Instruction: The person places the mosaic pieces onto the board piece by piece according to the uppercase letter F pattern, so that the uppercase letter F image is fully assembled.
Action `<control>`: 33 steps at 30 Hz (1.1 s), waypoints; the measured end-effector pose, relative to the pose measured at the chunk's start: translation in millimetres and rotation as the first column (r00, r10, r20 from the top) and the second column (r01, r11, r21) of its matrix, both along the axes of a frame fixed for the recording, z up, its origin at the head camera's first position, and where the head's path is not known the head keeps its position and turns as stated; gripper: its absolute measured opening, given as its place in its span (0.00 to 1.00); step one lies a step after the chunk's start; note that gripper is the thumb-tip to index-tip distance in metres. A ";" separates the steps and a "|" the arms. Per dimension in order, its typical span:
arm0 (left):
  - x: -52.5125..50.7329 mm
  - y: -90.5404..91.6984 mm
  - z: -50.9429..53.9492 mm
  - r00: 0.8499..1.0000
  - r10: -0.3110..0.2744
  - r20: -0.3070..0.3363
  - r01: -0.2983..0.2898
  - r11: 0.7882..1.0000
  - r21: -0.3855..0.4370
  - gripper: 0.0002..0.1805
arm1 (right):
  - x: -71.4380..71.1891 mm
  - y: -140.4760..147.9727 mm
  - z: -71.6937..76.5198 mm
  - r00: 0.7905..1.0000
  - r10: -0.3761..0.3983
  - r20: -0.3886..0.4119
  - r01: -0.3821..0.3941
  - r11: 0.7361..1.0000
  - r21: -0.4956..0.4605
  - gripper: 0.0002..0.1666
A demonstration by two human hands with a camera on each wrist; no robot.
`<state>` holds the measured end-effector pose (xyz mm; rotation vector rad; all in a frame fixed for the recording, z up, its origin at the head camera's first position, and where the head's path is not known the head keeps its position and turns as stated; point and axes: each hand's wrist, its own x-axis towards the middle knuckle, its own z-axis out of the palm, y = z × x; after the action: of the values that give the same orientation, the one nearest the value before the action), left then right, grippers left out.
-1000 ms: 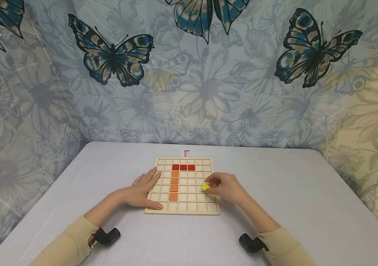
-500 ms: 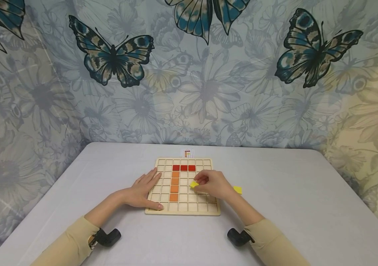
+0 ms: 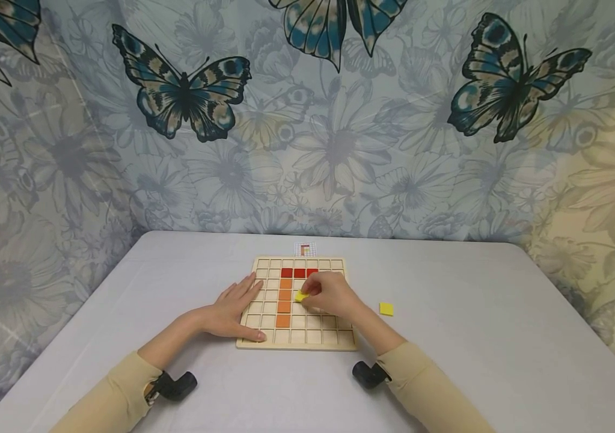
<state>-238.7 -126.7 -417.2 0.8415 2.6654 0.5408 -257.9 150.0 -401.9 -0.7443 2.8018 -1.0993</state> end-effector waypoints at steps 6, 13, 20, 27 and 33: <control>-0.7 0.2 -0.4 1.000 0.001 -0.002 -0.001 1.000 -0.006 0.64 | -1.9 -3.6 -1.5 1.000 0.021 -0.017 -0.021 1.000 -0.011 0.09; -1.1 0.0 -0.9 1.000 0.005 0.002 -0.005 1.000 -0.009 0.65 | -2.2 -4.5 -2.0 0.999 0.033 -0.008 -0.033 0.999 -0.030 0.10; -1.6 -0.4 -2.0 1.000 0.005 0.003 -0.005 1.000 -0.001 0.65 | 0.6 -5.7 -1.0 1.000 0.028 -0.002 -0.028 0.998 -0.052 0.11; -1.5 -0.7 -1.7 1.000 0.003 0.004 -0.003 1.000 -0.006 0.64 | 2.8 -4.7 1.0 1.000 0.008 0.002 -0.008 0.998 -0.060 0.10; -1.2 -0.7 -1.7 1.000 0.002 0.000 -0.002 1.000 -0.007 0.65 | 4.7 0.6 1.2 0.999 -0.026 0.024 0.027 0.999 -0.048 0.07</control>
<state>-239.9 -127.4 -418.9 0.8368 2.6672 0.5310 -253.2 150.6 -400.7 -0.6956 2.7828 -1.1753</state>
